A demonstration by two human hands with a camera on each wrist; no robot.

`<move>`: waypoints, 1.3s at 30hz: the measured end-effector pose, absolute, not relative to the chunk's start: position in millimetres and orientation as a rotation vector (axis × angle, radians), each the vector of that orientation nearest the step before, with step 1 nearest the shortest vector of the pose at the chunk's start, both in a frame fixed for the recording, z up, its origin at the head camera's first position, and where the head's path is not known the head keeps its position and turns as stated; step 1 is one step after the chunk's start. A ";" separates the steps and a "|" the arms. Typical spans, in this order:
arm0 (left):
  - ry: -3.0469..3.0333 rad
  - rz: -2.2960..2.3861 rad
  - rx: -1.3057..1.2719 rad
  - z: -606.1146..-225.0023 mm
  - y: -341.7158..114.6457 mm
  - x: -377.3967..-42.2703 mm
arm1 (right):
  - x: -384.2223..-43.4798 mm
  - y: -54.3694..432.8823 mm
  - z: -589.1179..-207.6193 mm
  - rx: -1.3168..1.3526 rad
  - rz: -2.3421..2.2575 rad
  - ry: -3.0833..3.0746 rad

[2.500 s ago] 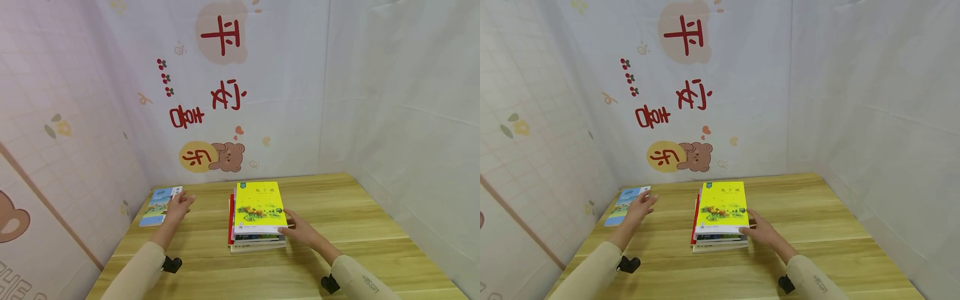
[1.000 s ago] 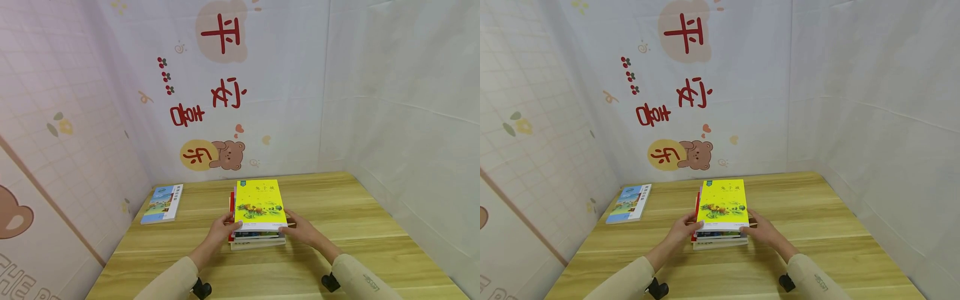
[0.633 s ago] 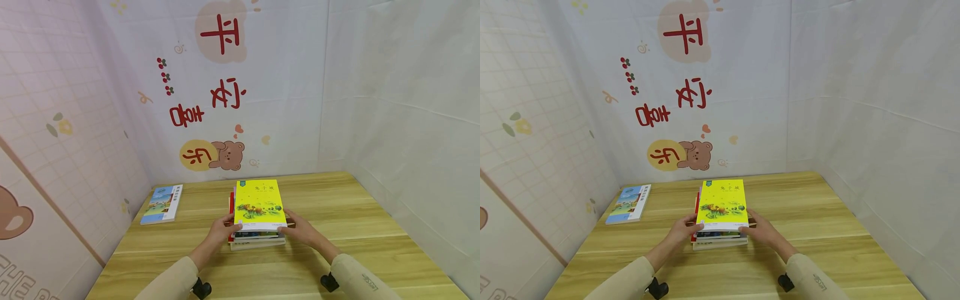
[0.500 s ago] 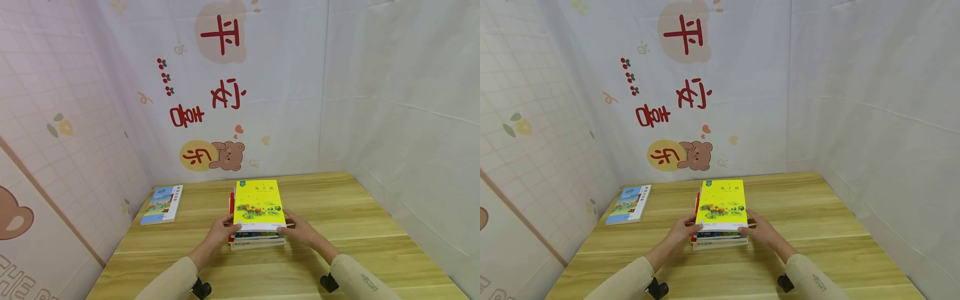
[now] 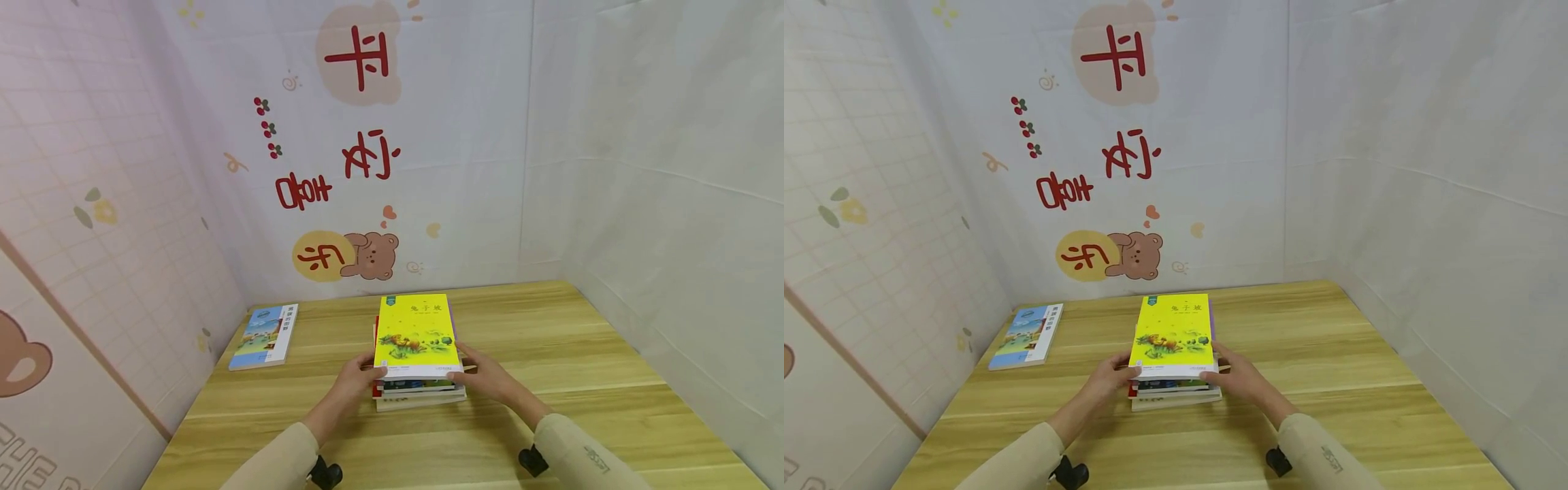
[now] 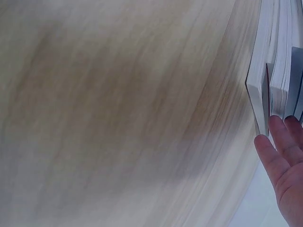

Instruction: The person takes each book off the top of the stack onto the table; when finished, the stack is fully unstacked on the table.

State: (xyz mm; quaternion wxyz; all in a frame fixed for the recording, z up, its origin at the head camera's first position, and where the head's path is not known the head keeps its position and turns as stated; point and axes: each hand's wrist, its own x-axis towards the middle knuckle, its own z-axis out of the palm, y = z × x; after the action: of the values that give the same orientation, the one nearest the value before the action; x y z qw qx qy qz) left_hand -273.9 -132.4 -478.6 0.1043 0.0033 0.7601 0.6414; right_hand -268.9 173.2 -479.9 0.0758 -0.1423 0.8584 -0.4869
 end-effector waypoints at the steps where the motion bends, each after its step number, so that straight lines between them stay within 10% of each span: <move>1: 2.234 1.903 0.006 -478.3 -133.8 -274.1 | -268.8 172.5 -479.5 -0.439 -1.466 2.566; 39: 1.958 2.153 0.054 -476.8 -165.1 -271.5 | -274.8 178.9 -492.2 -0.283 -1.368 2.693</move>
State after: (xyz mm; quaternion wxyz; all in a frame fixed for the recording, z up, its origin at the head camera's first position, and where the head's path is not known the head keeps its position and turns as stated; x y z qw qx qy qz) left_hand -271.5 -165.1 -476.8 0.1151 0.0184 0.6681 0.7349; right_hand -274.8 178.9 -492.2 0.0539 -0.0930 0.8863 -0.4504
